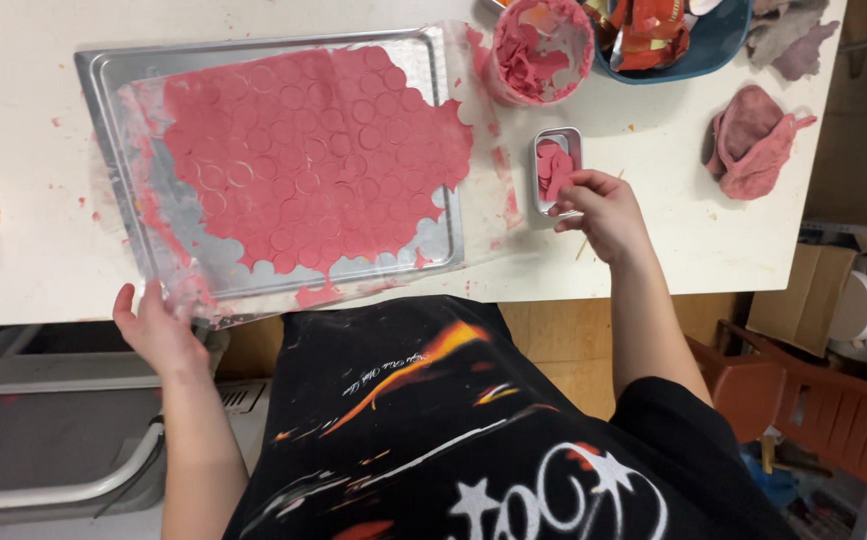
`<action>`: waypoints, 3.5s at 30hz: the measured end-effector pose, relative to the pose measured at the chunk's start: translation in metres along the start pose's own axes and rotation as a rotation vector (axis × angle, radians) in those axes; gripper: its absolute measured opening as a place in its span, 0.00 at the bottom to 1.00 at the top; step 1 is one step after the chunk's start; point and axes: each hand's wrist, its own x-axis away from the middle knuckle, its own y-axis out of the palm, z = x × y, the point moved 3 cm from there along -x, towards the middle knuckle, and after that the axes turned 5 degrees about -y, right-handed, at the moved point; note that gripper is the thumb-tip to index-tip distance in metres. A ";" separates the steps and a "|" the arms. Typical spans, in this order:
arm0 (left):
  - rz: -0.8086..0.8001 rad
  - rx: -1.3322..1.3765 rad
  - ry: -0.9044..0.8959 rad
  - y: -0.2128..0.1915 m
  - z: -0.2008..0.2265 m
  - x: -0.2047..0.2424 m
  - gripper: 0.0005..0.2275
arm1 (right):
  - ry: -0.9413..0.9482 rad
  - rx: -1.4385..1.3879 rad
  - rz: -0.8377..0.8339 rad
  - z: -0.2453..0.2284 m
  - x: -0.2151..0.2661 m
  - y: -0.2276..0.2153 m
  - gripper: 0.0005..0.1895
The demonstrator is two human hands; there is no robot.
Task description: The person repeatedly picks up small pink clay discs from a tray covered with plastic wrap and places them into a small metal tin. The person also handles the plastic wrap and occasionally adjusts the discs.
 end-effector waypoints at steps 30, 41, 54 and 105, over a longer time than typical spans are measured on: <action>-1.356 -0.522 -0.206 0.249 0.022 0.225 0.08 | 0.072 0.300 -0.689 -0.040 0.087 0.133 0.06; -1.222 -0.350 -0.359 0.254 0.005 0.210 0.08 | -0.020 -0.185 -0.476 -0.034 0.069 0.119 0.12; -1.195 -0.263 -0.227 0.259 0.006 0.218 0.09 | -0.114 -0.257 -0.328 -0.023 0.064 0.131 0.09; -0.973 -0.581 0.206 0.502 -0.070 0.080 0.13 | -0.385 0.555 0.361 0.026 -0.012 -0.007 0.15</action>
